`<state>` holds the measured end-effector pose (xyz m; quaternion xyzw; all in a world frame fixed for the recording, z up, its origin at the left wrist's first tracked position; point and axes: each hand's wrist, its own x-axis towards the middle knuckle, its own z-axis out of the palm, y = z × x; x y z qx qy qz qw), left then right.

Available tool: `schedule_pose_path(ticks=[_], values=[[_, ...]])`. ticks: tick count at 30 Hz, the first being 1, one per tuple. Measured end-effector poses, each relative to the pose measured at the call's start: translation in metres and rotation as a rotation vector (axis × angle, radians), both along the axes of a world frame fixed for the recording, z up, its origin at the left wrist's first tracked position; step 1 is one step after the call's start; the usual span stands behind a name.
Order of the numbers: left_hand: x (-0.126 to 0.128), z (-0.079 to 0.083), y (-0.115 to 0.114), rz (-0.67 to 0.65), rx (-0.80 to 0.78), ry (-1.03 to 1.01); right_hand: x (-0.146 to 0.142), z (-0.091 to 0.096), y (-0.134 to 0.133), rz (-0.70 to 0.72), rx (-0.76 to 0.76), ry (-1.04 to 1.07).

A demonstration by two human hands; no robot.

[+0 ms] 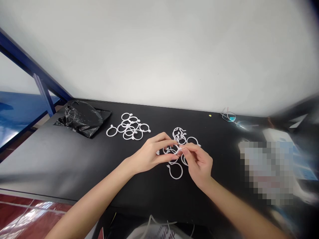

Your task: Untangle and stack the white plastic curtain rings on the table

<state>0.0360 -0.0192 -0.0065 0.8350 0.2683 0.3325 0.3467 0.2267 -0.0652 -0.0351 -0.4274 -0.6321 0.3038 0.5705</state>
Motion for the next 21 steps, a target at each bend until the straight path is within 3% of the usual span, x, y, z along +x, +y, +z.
schedule_pose_path(ticks=[3,6,9,14,18,21], values=[[-0.008,-0.004,0.009,0.112,0.149,0.100,0.003,0.002,0.006,-0.046,-0.023,-0.111],[-0.022,-0.012,0.024,0.311,0.286,0.248,0.008,0.001,0.014,-0.052,0.059,-0.287],[-0.035,-0.023,0.036,0.421,0.302,0.413,0.010,-0.003,0.019,0.010,0.149,-0.458],[-0.044,-0.032,0.043,0.511,0.280,0.624,0.009,-0.012,0.018,0.022,0.114,-0.569],[-0.040,-0.030,0.040,0.551,0.284,0.574,0.006,-0.014,0.016,-0.051,0.129,-0.619],[-0.031,-0.025,0.034,0.479,0.248,0.383,0.005,-0.010,0.016,-0.090,0.156,-0.632]])
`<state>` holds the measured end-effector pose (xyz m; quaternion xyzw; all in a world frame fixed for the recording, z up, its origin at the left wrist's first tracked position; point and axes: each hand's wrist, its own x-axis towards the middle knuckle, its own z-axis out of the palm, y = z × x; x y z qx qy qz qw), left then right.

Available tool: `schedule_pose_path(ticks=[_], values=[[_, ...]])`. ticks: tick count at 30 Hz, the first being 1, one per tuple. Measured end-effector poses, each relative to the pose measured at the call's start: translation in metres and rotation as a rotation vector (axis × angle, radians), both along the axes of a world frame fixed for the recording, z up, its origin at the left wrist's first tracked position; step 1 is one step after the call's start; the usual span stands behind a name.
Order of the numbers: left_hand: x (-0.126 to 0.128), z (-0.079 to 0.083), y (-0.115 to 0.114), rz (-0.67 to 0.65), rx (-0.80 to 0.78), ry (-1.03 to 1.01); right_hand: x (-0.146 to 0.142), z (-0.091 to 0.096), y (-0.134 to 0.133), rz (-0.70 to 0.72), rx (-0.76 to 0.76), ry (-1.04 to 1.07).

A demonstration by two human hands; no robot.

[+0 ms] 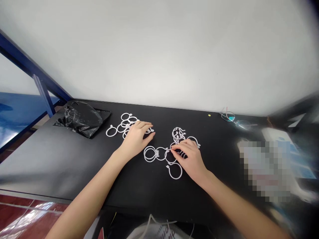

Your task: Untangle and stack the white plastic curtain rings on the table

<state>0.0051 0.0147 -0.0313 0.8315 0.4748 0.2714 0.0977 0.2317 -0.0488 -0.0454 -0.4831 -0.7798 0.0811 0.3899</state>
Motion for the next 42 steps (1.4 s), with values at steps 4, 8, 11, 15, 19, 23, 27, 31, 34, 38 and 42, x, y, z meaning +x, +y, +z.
schedule_pose_path(ticks=[4,8,11,15,19,23,27,31,34,38,42], values=[[0.017,0.009,-0.015,-0.175,-0.163,-0.228,0.001,0.006,0.000,-0.054,0.087,0.076],[0.029,0.012,-0.027,-0.324,-0.326,-0.263,0.004,0.010,0.001,-0.102,0.162,0.142],[0.034,0.011,-0.030,-0.382,-0.360,-0.246,0.006,0.011,0.002,-0.107,0.193,0.180],[0.036,0.009,-0.030,-0.375,-0.366,-0.358,0.008,0.013,0.001,-0.133,0.179,0.240],[0.036,0.011,-0.030,-0.327,-0.442,-0.454,0.007,0.015,0.000,-0.120,0.137,0.301],[0.034,0.012,-0.028,-0.278,-0.644,-0.678,0.008,0.014,0.002,-0.141,0.114,0.355],[0.030,0.014,-0.025,-0.266,-0.760,-0.783,0.010,0.010,0.003,-0.182,0.064,0.464],[0.032,0.016,-0.026,-0.327,-0.677,-0.591,0.009,0.007,0.000,-0.181,0.016,0.531],[0.035,0.016,-0.030,-0.362,-0.585,-0.476,0.006,0.007,-0.002,-0.132,0.015,0.546],[0.038,0.013,-0.032,-0.360,-0.499,-0.357,0.006,0.009,-0.001,-0.184,-0.041,0.596],[0.038,0.010,-0.032,-0.316,-0.456,-0.334,0.008,0.011,0.002,-0.221,-0.103,0.633]])
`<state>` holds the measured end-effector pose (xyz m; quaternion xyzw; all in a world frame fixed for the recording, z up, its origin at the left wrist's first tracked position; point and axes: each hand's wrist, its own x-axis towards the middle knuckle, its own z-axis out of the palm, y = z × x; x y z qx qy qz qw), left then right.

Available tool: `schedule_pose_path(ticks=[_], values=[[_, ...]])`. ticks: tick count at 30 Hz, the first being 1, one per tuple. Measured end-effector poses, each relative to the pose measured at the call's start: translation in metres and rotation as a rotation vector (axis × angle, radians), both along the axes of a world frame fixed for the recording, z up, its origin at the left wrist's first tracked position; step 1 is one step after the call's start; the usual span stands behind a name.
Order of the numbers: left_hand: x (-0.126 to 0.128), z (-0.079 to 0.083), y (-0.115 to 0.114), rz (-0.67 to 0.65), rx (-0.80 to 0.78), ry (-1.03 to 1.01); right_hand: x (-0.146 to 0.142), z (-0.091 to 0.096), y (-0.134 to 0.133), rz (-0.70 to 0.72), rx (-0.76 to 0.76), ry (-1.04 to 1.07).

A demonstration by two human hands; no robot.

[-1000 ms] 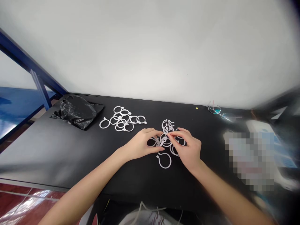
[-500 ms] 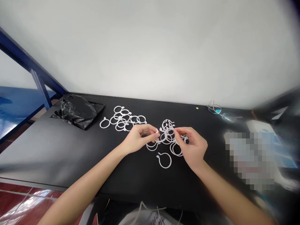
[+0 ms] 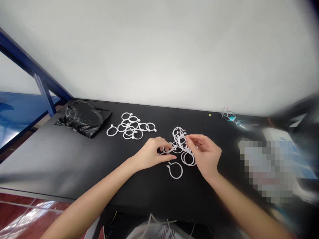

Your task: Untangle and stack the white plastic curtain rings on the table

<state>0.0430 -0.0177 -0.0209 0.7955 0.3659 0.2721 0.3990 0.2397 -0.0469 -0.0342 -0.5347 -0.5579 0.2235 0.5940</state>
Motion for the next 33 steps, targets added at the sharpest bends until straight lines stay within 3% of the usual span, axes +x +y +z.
schedule_pose_path(ticks=[7,14,20,24,33], values=[[0.003,-0.001,-0.005,0.008,0.166,-0.127,-0.010,-0.004,-0.009,0.124,0.065,-0.121],[0.002,-0.003,-0.003,-0.057,0.334,-0.102,-0.017,-0.005,-0.014,0.178,0.058,-0.027],[-0.002,0.003,0.002,0.063,0.064,-0.168,-0.014,0.000,-0.012,0.267,0.043,-0.008],[-0.008,0.009,0.005,0.032,-0.103,-0.273,-0.012,0.001,-0.015,0.344,0.084,-0.132],[-0.014,0.013,0.009,-0.062,-0.075,-0.210,-0.013,0.000,-0.016,0.294,0.144,-0.116]])
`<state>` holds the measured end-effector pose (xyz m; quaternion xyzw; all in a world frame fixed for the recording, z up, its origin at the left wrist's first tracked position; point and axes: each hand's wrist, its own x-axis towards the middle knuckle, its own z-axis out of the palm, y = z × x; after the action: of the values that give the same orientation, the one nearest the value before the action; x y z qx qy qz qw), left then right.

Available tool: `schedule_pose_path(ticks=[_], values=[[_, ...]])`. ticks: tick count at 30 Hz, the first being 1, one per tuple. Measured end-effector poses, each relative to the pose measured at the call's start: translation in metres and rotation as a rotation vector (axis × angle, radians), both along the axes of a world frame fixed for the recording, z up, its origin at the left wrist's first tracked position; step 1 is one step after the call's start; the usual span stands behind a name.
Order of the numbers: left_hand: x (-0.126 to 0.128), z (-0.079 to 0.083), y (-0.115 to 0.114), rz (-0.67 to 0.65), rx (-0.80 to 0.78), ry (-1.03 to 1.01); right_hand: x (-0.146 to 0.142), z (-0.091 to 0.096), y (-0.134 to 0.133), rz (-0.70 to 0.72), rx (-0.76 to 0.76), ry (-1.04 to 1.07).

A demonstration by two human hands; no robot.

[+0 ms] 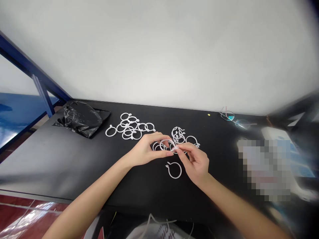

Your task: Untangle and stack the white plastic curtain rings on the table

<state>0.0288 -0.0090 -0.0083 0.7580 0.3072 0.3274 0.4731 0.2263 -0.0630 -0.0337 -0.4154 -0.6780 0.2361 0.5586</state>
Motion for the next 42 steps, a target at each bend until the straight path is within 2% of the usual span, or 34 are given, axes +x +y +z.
schedule_pose_path(ticks=[4,7,10,12,14,18,22,25,27,30,32,33,37,42], values=[[0.002,0.001,-0.002,-0.008,0.020,-0.004,0.000,0.003,0.001,0.043,-0.020,0.017],[0.002,0.001,-0.002,0.023,0.090,0.046,0.004,0.004,0.004,0.037,-0.044,-0.005],[-0.004,-0.005,0.005,0.175,0.286,0.203,0.010,0.004,0.011,-0.025,-0.052,-0.116],[-0.013,-0.012,0.013,0.325,0.432,0.359,0.014,0.001,0.017,-0.051,-0.009,-0.222],[-0.022,-0.020,0.021,0.444,0.515,0.522,0.017,-0.002,0.021,-0.040,0.041,-0.342],[-0.036,-0.033,0.031,0.592,0.569,0.751,0.020,-0.011,0.021,0.061,0.026,-0.574],[-0.037,-0.038,0.032,0.611,0.571,0.822,0.019,-0.017,0.018,0.111,0.001,-0.641],[-0.033,-0.033,0.030,0.629,0.557,0.769,0.018,-0.017,0.018,0.097,0.016,-0.607],[-0.027,-0.025,0.025,0.602,0.564,0.636,0.016,-0.014,0.018,0.069,0.066,-0.556],[-0.011,-0.014,0.010,0.388,0.522,0.370,0.012,-0.009,0.016,0.027,0.152,-0.437],[0.001,-0.012,-0.002,0.239,0.474,0.261,0.008,-0.007,0.013,0.025,0.189,-0.361],[0.007,-0.013,-0.008,0.209,0.453,0.230,0.007,-0.005,0.012,0.031,0.204,-0.333],[0.018,-0.016,-0.018,0.277,0.283,0.119,0.005,-0.001,0.008,0.053,0.249,-0.287],[0.016,-0.011,-0.014,0.306,-0.012,0.045,0.007,0.002,0.010,0.034,0.239,-0.235]])
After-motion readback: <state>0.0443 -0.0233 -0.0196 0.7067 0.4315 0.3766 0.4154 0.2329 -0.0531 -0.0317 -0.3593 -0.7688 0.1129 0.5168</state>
